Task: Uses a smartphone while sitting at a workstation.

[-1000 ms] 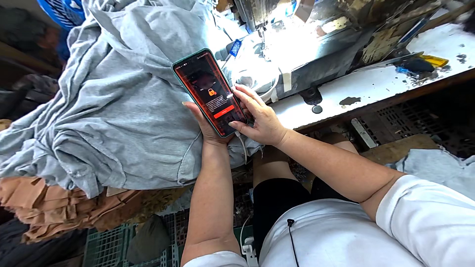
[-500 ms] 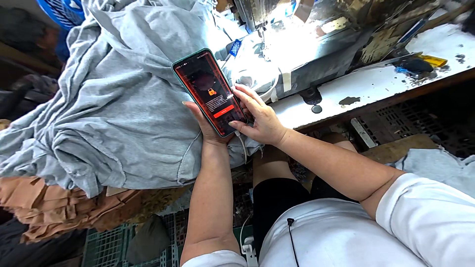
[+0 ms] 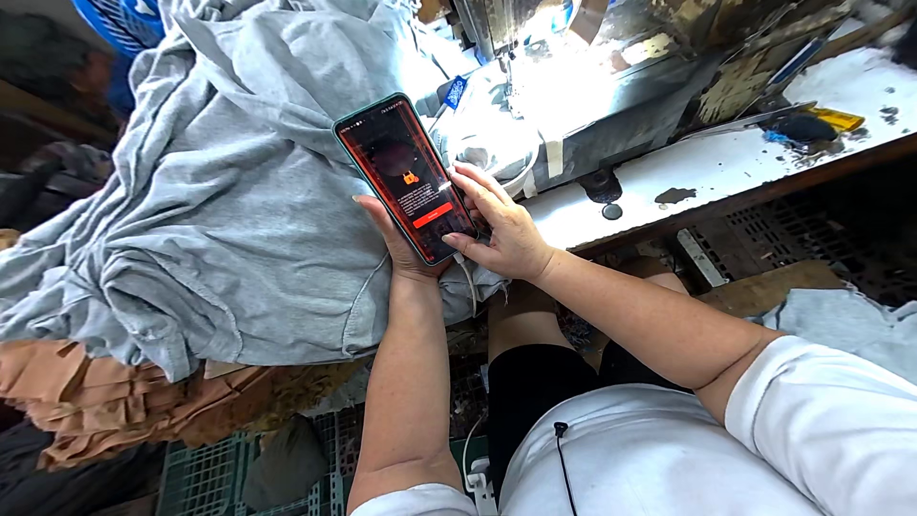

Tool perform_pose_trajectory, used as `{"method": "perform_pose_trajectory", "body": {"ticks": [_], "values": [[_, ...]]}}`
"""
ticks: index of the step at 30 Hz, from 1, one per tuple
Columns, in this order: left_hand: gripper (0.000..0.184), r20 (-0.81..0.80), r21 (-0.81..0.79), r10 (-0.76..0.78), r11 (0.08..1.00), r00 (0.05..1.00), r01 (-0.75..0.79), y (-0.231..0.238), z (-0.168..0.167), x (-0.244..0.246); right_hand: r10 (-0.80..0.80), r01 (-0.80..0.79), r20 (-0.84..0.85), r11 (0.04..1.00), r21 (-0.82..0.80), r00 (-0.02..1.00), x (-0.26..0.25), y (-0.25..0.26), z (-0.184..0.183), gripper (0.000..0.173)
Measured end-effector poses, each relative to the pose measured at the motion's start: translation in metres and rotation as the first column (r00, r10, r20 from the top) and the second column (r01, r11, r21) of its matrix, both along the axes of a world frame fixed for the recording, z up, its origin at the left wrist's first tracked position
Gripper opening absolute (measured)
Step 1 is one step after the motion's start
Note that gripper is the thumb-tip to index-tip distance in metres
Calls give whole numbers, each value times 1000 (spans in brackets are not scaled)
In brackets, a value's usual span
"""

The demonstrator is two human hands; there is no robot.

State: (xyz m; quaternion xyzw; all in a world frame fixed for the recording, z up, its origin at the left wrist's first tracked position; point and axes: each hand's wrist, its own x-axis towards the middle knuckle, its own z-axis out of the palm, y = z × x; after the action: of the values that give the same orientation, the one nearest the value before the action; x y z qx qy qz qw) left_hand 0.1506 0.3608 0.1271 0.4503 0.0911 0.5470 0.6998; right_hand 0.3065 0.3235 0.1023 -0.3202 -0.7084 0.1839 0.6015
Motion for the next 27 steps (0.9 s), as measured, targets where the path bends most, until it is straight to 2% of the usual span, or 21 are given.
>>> {"method": "perform_pose_trajectory", "body": {"ticks": [6, 15, 24, 27], "values": [[81, -42, 28, 45, 999, 998, -44, -1, 2, 1, -1, 1, 8, 1000, 1, 1000, 0, 0, -1, 66], [80, -40, 56, 24, 998, 999, -22, -2, 3, 2, 9, -10, 21, 1000, 8, 1000, 1, 0, -1, 66], [83, -4, 34, -27, 999, 1000, 27, 1, 1, 1, -28, 26, 65, 999, 26, 997, -1, 1, -2, 85], [80, 3, 25, -3, 1000, 1000, 3, -1, 0, 2, -65, 63, 68, 998, 25, 996, -3, 2, -2, 78]]}}
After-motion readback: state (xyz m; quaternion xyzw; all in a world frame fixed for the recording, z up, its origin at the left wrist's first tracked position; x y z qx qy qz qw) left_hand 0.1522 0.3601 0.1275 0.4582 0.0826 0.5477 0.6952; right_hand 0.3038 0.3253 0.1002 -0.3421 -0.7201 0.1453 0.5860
